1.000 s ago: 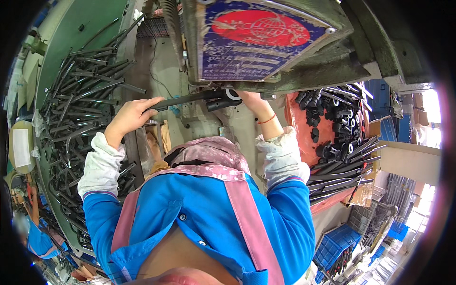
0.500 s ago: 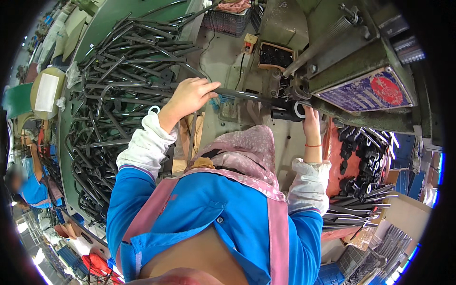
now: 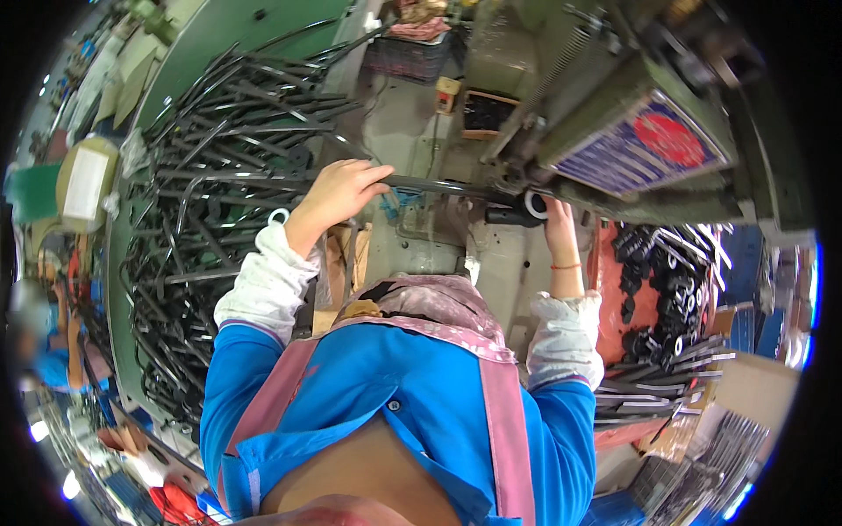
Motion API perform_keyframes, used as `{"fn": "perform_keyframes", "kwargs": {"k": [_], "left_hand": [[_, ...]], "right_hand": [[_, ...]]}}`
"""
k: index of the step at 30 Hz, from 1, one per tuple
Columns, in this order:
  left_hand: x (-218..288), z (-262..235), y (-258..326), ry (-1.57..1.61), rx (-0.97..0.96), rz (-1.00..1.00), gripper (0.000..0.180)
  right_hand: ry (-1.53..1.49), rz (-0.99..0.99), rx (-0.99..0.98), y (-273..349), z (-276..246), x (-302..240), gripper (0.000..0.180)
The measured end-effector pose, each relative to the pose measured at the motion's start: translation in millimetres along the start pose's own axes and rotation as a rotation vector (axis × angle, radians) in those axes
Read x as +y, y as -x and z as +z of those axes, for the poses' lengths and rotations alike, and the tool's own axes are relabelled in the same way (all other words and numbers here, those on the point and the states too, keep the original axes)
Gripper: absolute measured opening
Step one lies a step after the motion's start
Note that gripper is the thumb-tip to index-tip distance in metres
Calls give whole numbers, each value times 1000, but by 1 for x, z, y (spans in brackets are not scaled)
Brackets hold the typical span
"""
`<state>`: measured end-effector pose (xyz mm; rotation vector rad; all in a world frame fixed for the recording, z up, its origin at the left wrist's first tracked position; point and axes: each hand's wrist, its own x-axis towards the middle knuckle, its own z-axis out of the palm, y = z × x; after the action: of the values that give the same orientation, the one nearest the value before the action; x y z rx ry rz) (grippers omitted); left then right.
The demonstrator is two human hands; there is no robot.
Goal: The person picks up metal rods and black plastic rings from a pile, inserts the rings onto the rods, and places the rods into a machine. The person then removes the assembled parts and places them on a nearby table.
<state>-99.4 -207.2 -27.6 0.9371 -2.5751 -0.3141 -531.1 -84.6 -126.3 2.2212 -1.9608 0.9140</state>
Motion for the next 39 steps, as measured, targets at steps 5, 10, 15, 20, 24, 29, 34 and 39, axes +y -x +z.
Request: {"fn": "perform_keyframes", "kwargs": {"k": [5, 10, 15, 20, 24, 29, 34, 39], "left_hand": [[11, -20, -5, -2, 100, 32, 29], [24, -39, 6, -25, 140, 109, 30], [24, -31, 42, 6, 89, 70, 31], [28, -25, 56, -18, 31, 57, 32], [35, -26, 69, -72, -18, -37, 30], [36, -26, 77, -85, 28, -78, 32], [36, -24, 75, -57, 11, -110, 29], [35, -22, 70, -33, -18, -103, 29]], "right_hand": [[68, 12, 75, -11, -18, -4, 54], [-399, 295, -8, -20, -42, 5, 48], [-796, 542, -75, -83, 4, 9, 38], [-151, 118, -145, -167, 60, 8, 22], [27, 180, -203, -197, 85, -11, 18], [35, 83, -90, -198, 91, 2, 18], [9, 144, -110, -202, 85, 5, 16], [-112, 282, -135, -199, 85, 16, 14]]}}
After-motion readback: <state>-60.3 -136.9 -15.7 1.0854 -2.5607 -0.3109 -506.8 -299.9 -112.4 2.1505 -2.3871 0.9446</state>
